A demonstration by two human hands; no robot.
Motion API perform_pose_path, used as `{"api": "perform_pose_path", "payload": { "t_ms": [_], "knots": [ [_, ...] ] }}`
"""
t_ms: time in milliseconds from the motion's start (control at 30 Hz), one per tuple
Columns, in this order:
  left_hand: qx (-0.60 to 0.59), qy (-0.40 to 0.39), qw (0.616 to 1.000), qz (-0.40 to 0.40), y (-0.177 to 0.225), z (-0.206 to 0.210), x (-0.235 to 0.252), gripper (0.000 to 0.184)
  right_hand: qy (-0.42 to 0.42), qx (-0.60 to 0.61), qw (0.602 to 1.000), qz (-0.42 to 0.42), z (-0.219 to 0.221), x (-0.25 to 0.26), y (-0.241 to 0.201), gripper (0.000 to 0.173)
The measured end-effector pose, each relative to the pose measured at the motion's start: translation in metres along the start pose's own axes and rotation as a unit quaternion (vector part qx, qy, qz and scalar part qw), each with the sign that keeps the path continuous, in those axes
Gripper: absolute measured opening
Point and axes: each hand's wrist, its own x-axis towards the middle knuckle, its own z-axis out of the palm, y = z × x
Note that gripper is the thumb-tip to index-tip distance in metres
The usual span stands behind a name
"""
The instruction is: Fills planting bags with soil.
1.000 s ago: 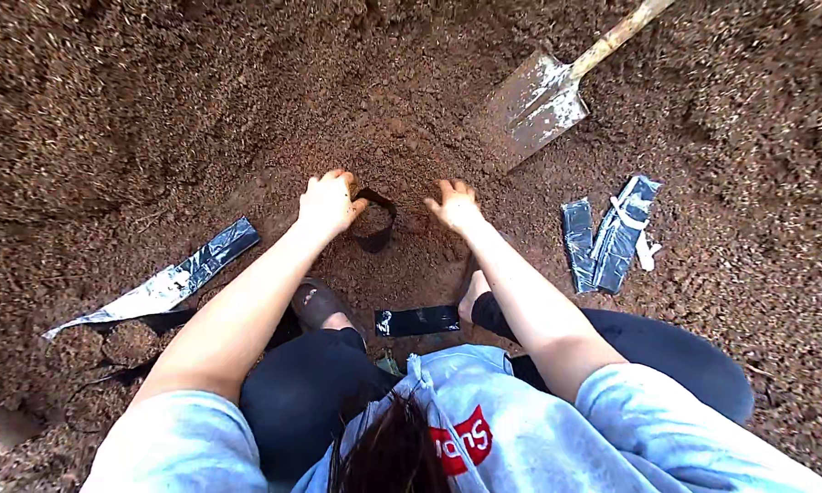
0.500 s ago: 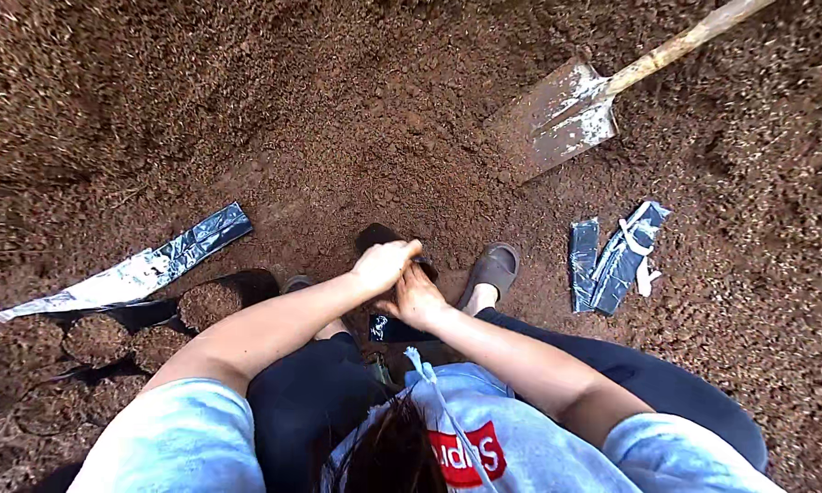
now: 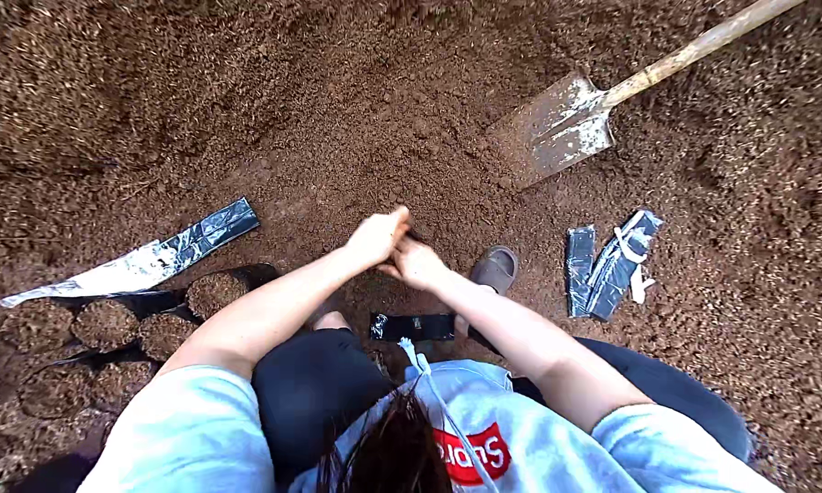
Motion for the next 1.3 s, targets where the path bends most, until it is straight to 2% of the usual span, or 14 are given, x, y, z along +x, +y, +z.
{"api": "perform_pose_path", "payload": {
  "t_ms": [100, 200, 267, 300, 367, 433, 500, 667, 767, 933, 1033, 1133, 1200, 1300],
  "knots": [
    [0.041, 0.008, 0.993, -0.111, -0.007, -0.049, -0.018, 0.035, 0.144, -0.021, 0.976, -0.162, -0.030, 0.005, 0.008, 0.024],
    [0.197, -0.060, 0.947, -0.246, 0.007, -0.073, -0.026, 0.075, 0.175, -0.039, 0.971, -0.157, -0.042, 0.008, 0.015, 0.020],
    [0.234, -0.063, 0.943, -0.228, 0.004, -0.063, -0.016, 0.098, 0.138, -0.048, 0.981, -0.127, -0.039, 0.009, 0.022, 0.018],
    [0.242, -0.065, 0.948, -0.196, -0.001, -0.055, -0.008, 0.099, 0.134, -0.049, 0.983, -0.120, -0.036, 0.009, 0.024, 0.018],
    [0.265, -0.058, 0.957, -0.104, -0.014, -0.034, 0.007, 0.080, 0.138, -0.055, 0.982, -0.115, -0.034, 0.009, 0.025, 0.018],
    [0.287, -0.034, 0.957, -0.007, -0.025, -0.014, 0.015, 0.049, 0.138, -0.056, 0.983, -0.107, -0.036, 0.003, 0.026, 0.019],
    [0.291, -0.018, 0.956, 0.033, -0.029, -0.010, 0.014, 0.032, 0.149, -0.060, 0.982, -0.104, -0.041, -0.002, 0.030, 0.020],
    [0.225, -0.013, 0.973, -0.039, -0.022, -0.048, -0.007, 0.042, 0.153, -0.091, 0.978, -0.107, -0.054, -0.015, 0.038, 0.028],
    [0.245, -0.015, 0.969, -0.037, -0.018, -0.040, -0.008, 0.049, 0.144, -0.098, 0.979, -0.108, -0.054, -0.014, 0.038, 0.026],
    [0.234, -0.034, 0.971, 0.018, -0.032, -0.022, -0.003, 0.033, 0.192, -0.103, 0.971, -0.095, -0.058, -0.023, 0.021, 0.017],
    [0.166, -0.032, 0.986, 0.011, -0.031, -0.029, -0.016, 0.030, 0.221, -0.029, 0.964, -0.146, -0.062, -0.033, -0.005, 0.016],
    [0.130, -0.028, 0.991, -0.010, -0.024, -0.025, -0.020, 0.032, 0.106, 0.036, 0.990, -0.090, -0.049, -0.029, -0.035, 0.026],
    [0.119, -0.023, 0.992, -0.020, -0.021, -0.018, -0.019, 0.035, -0.030, 0.048, 0.998, 0.007, -0.043, -0.017, -0.044, 0.048],
    [0.136, -0.047, 0.989, -0.029, -0.004, -0.005, -0.019, 0.035, -0.096, 0.021, 0.995, 0.034, -0.013, -0.005, -0.035, 0.075]
  ]
}}
